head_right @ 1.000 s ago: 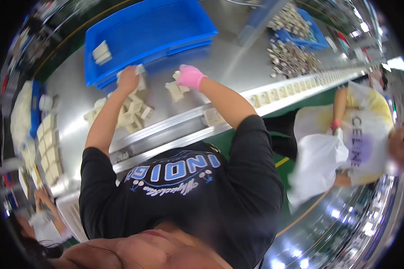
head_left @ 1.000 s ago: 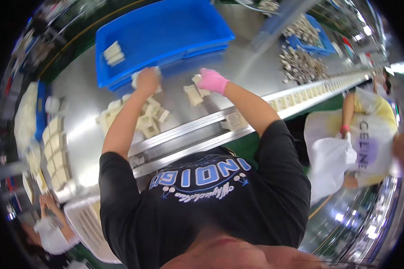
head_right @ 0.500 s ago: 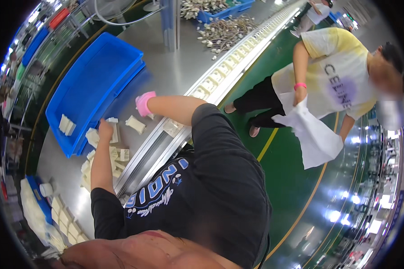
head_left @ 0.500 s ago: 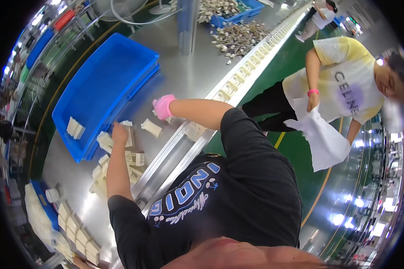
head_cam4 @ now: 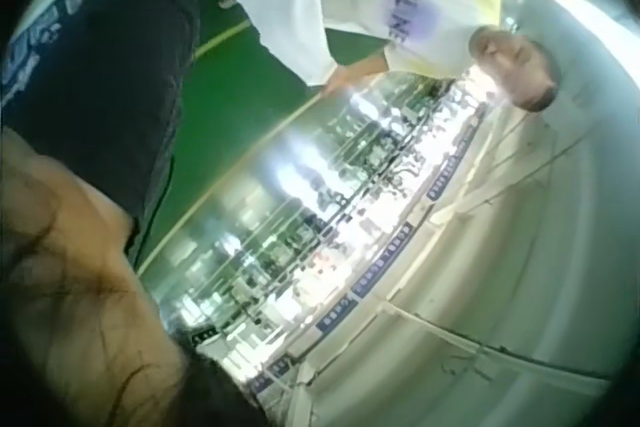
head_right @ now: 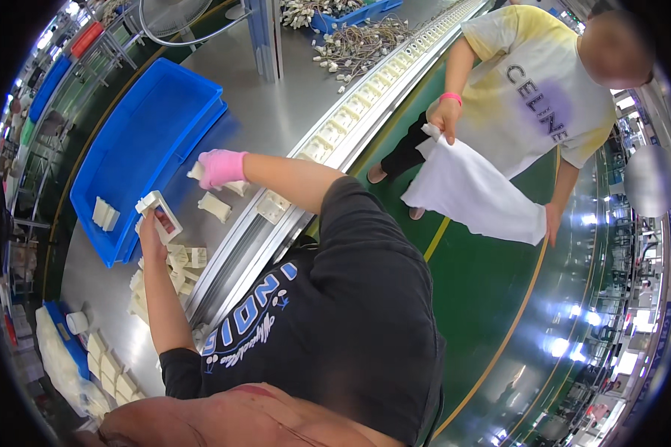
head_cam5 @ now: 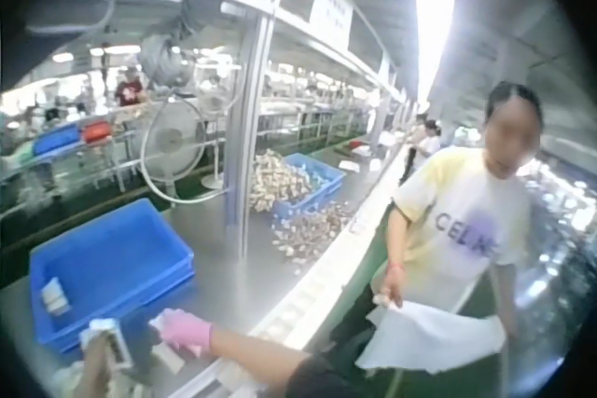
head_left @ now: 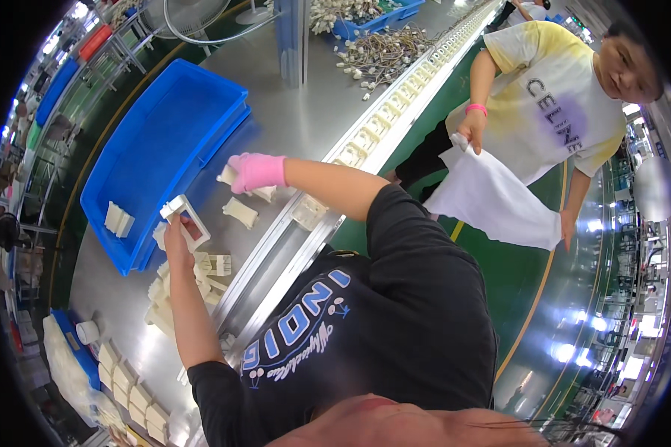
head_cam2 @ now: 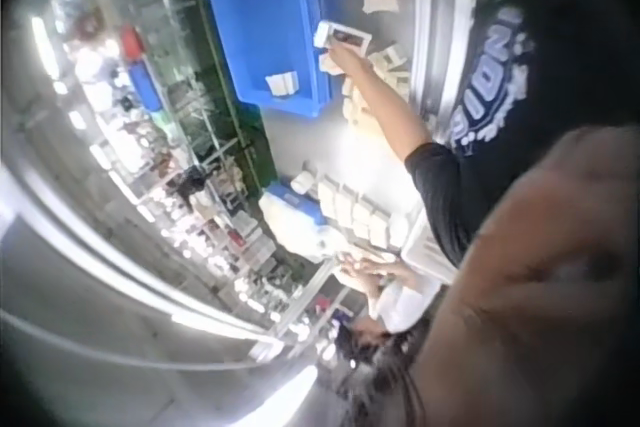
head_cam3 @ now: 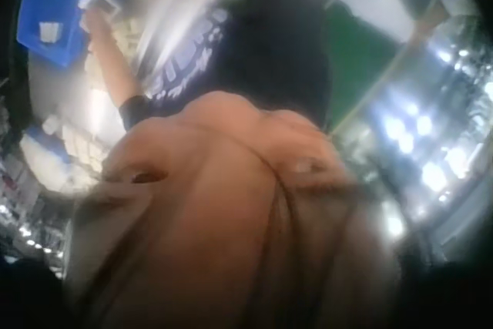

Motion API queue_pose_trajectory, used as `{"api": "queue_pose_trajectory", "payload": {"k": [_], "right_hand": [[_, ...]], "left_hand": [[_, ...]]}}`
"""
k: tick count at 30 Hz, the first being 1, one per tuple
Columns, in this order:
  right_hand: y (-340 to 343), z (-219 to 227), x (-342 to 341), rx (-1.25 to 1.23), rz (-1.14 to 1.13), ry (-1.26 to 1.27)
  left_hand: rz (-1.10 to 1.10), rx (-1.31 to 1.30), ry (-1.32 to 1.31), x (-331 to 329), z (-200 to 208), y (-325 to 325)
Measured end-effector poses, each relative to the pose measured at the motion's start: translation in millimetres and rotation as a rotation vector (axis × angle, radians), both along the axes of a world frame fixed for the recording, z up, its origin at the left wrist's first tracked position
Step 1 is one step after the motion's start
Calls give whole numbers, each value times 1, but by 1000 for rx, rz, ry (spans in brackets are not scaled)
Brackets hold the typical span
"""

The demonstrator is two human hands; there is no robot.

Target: Assembling white plastic components at a factory production line workstation.

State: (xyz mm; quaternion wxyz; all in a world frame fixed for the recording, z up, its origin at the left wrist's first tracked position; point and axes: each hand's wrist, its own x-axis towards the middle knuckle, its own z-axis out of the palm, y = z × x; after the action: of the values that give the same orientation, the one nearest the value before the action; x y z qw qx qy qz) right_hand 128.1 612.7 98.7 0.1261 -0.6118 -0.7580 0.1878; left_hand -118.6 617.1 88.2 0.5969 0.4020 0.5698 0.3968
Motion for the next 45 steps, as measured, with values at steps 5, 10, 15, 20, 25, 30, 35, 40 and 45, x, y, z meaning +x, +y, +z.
{"api": "queue_pose_trajectory", "payload": {"k": [5, 10, 15, 20, 25, 30, 35, 40, 45], "right_hand": [[-44, 53, -5, -519, 172, 772], [-60, 44, -30, -358, -63, 752], [-75, 13, -51, 289, 50, 510], [-83, 22, -61, 395, 69, 636], [-77, 28, -57, 360, 128, 605], [-83, 41, -57, 177, 185, 616], [-83, 60, -35, -303, 173, 859], [-81, 56, -27, 387, 141, 679], [-88, 67, -21, 141, 433, 837]], "left_hand": [[-78, 97, 157, 15, -6, -30], [-105, 177, -70, 52, -8, -57], [-115, 332, -86, 68, 13, -80], [-77, 436, -192, 61, -21, -65], [-96, 387, -264, 60, -8, -65], [-115, 160, -490, 59, 2, -68], [-183, 16, -471, 61, 4, -76], [-404, -107, -472, 60, 11, -79], [-736, -280, -697, 39, 32, -86]]}}
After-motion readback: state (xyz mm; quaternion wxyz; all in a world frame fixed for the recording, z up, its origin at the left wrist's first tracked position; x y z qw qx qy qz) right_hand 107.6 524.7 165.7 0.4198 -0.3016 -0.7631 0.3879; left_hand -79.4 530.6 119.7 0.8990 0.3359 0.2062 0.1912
